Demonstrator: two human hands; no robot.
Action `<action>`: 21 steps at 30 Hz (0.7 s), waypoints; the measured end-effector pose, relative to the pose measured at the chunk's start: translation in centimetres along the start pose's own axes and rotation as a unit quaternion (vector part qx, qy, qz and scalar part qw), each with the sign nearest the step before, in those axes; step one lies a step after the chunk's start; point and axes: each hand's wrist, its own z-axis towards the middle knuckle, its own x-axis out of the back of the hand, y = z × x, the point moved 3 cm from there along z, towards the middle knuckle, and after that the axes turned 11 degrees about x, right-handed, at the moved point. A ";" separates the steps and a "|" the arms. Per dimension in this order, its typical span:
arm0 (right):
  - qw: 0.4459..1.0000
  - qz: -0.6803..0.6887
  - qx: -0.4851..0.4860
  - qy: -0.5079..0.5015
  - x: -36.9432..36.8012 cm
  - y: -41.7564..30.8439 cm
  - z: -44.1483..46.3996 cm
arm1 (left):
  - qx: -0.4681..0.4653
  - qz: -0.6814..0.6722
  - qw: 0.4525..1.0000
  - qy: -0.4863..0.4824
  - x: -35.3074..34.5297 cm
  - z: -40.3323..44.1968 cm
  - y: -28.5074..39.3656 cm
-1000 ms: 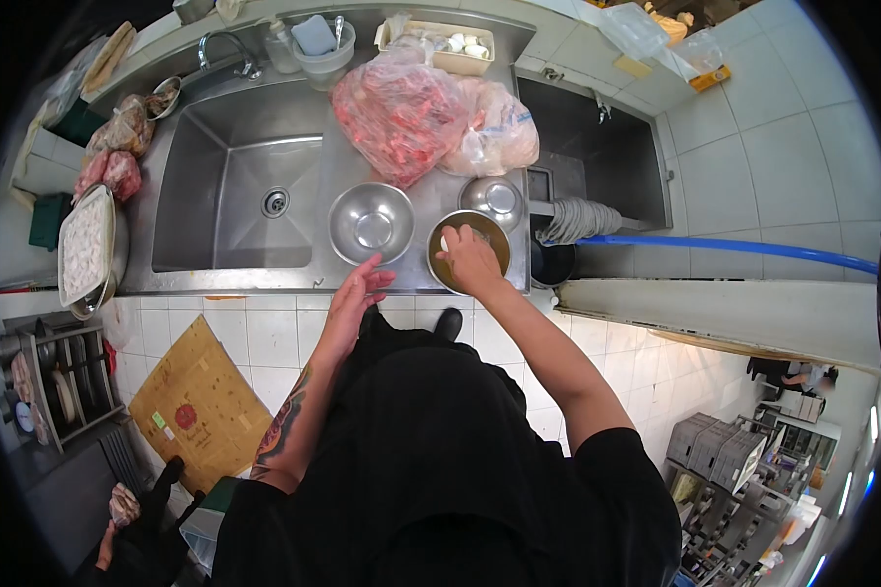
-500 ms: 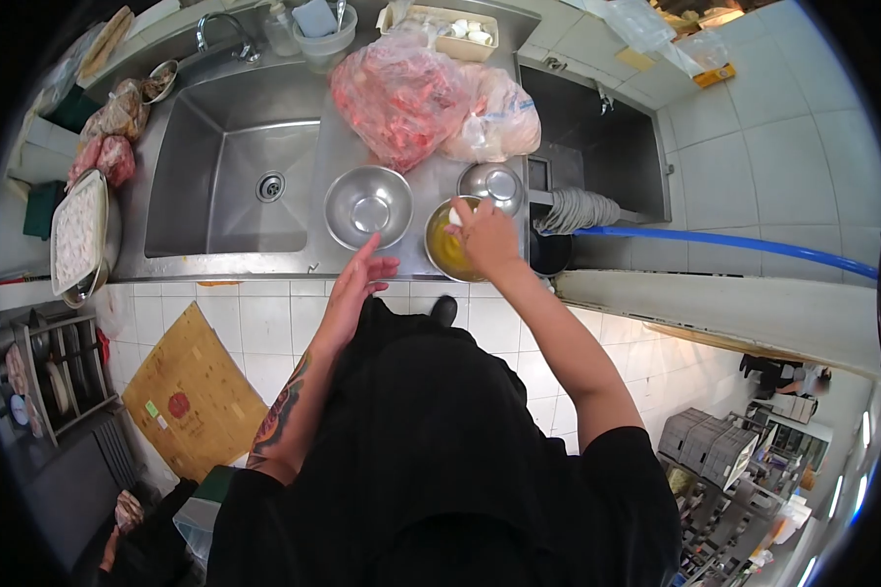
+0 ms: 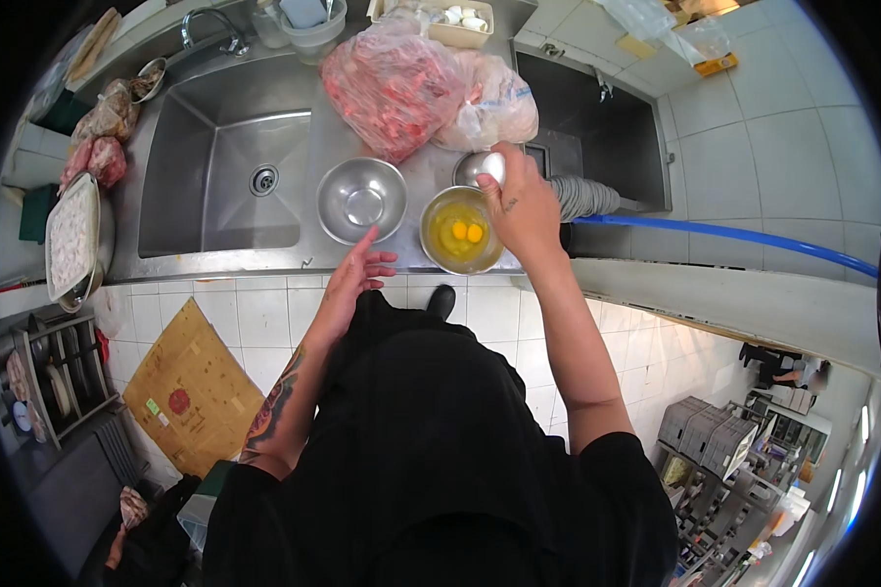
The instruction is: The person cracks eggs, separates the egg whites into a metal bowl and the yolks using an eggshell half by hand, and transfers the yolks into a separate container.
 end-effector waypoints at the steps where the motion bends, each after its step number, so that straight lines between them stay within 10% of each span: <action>1: 1.000 0.010 -0.013 -0.019 -1.2 0.7 -0.4 | 0.002 -0.001 1.000 -0.002 -0.1 0.1 0.0; 12: 0.918 0.370 -0.144 0.025 -6.9 6.0 -7.4 | 0.047 0.061 0.997 -0.011 -1.0 1.1 -2.1; 14: 0.611 0.734 -0.298 0.020 -6.2 5.6 -7.9 | 0.056 0.064 0.996 -0.026 -1.2 1.3 -2.6; 21: 0.443 0.834 -0.327 0.013 -5.4 3.9 -7.6 | 0.071 0.056 0.995 -0.034 -1.9 1.4 -2.4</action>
